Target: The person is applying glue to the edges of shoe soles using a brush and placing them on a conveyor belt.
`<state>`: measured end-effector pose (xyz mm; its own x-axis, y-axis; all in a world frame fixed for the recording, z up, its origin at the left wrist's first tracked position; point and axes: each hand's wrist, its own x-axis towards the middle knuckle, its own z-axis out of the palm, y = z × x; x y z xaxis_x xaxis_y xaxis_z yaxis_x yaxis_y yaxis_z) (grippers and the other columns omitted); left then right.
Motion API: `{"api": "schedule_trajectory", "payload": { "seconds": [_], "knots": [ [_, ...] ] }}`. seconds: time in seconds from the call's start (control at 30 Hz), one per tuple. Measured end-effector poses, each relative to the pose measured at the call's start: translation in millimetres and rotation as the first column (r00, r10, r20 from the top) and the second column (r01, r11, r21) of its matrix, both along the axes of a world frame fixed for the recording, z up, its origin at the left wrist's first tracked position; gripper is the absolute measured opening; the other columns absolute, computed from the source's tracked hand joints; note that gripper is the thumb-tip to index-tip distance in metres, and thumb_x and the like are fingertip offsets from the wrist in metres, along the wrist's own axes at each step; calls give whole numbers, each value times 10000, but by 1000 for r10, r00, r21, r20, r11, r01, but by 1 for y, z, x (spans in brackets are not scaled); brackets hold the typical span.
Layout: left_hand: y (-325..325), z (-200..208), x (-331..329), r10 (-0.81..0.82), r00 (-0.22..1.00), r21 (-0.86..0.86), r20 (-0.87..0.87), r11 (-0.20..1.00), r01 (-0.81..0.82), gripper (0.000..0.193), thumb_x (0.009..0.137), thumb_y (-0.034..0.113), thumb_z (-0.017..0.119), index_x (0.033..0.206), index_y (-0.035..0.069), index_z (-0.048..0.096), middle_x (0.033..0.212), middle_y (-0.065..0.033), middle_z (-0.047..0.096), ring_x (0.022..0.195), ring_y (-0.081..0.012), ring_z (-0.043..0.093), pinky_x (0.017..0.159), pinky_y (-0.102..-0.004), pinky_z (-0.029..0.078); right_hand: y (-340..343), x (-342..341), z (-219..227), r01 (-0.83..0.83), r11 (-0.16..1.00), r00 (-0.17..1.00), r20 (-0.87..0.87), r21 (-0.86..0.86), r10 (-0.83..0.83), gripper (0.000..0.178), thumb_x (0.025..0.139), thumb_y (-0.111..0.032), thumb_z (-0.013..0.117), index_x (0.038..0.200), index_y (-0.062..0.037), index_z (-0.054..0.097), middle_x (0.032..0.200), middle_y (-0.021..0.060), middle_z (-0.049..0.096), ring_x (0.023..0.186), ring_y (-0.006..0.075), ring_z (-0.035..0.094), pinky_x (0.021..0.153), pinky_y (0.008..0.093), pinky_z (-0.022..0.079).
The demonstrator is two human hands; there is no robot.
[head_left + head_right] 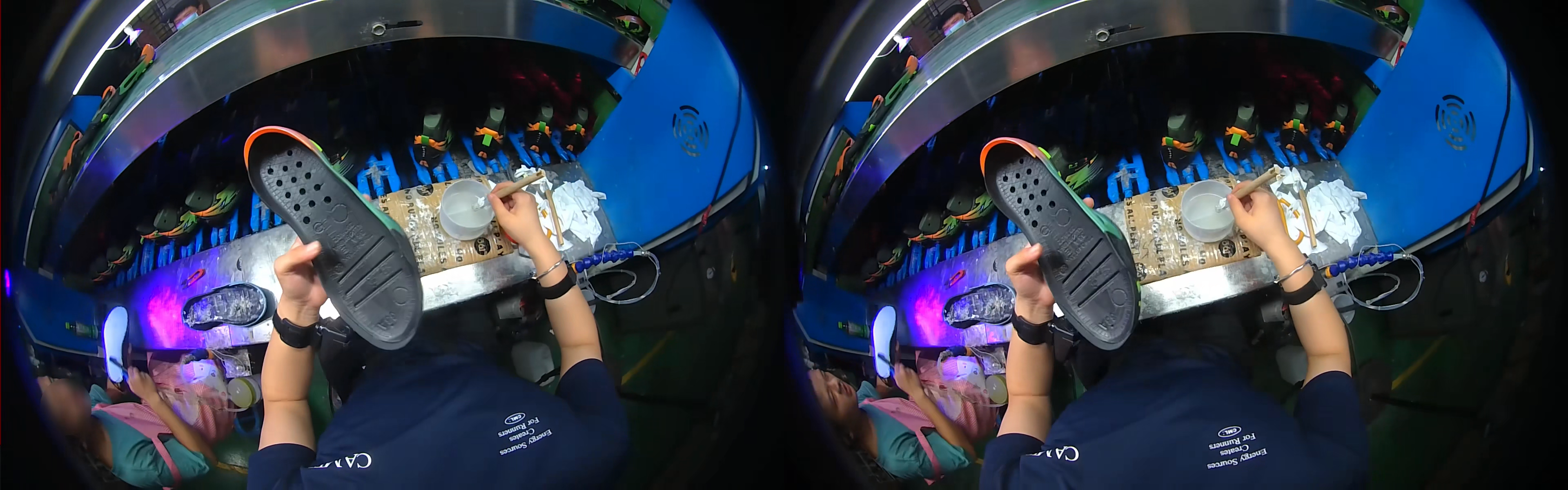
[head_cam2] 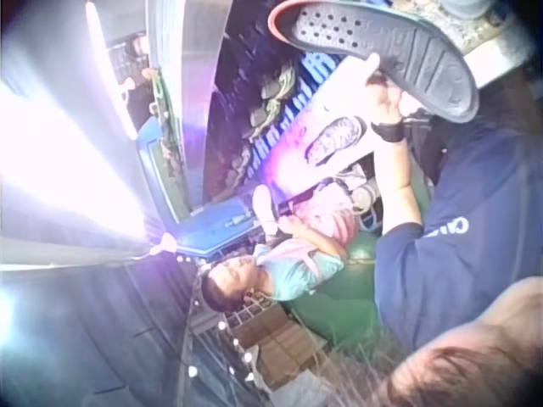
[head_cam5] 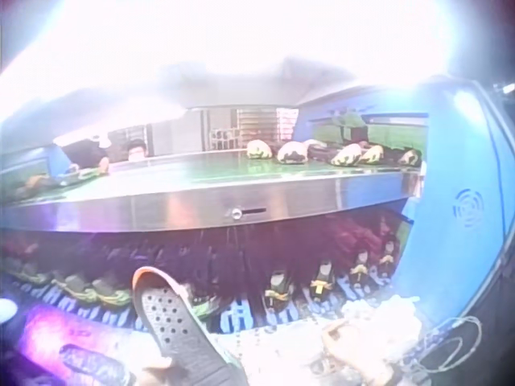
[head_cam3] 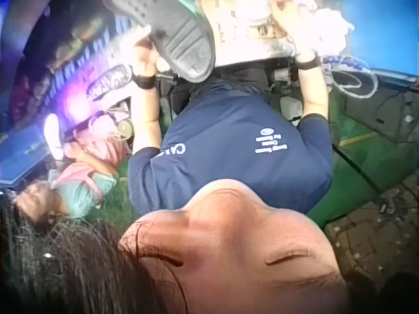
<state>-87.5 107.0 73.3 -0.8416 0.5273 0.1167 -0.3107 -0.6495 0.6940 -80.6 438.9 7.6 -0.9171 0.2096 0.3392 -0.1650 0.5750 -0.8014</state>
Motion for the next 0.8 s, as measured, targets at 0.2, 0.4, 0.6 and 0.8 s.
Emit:
{"api": "schedule_trajectory", "payload": {
  "seconds": [0.2, 0.4, 0.6, 0.8],
  "knots": [
    [-5, -3, -3, 18, 986, 241, 165, 969, -58, 668, 750, 366, 382, 1271, -38, 272, 1299, -277, 257, 1189, -397, 295, 957, -501, 289, -5, 2, 22, -7, 990, 999, -47, -142, 1, 128, 772, -92, 579, 815, 26, 551, 591, 8, 534, 527, 24, 459, 477, 177, 359],
    [-6, 2, -10, 28, 991, 267, 133, 962, -63, 628, 810, 398, 362, 1261, -34, 299, 1233, -270, 354, 1169, -397, 324, 904, -487, 360, -2, 1, 18, -113, 978, 985, 109, -177, 134, 146, 772, -118, 580, 806, 21, 557, 616, 13, 537, 533, 31, 461, 484, 177, 365],
    [-8, -1, -9, -114, 963, 227, 245, 972, 57, 470, 864, 379, 359, 1099, -6, 490, 962, -142, 584, 811, -230, 600, 713, -328, 500, -23, 6, 50, -191, 862, 982, -79, -470, 174, 98, 781, -23, 566, 868, 3, 529, 694, -13, 511, 597, 41, 466, 529, 171, 374],
    [6, -8, 6, -176, 924, 77, 340, 984, 159, 427, 872, 328, 386, 1112, -15, 469, 1028, -154, 563, 888, -229, 581, 777, -323, 479, -73, 15, 105, -422, 837, 899, -282, -349, 336, 99, 764, -2, 562, 863, 3, 553, 767, 23, 549, 654, 40, 503, 533, 163, 386]
  ]
}}
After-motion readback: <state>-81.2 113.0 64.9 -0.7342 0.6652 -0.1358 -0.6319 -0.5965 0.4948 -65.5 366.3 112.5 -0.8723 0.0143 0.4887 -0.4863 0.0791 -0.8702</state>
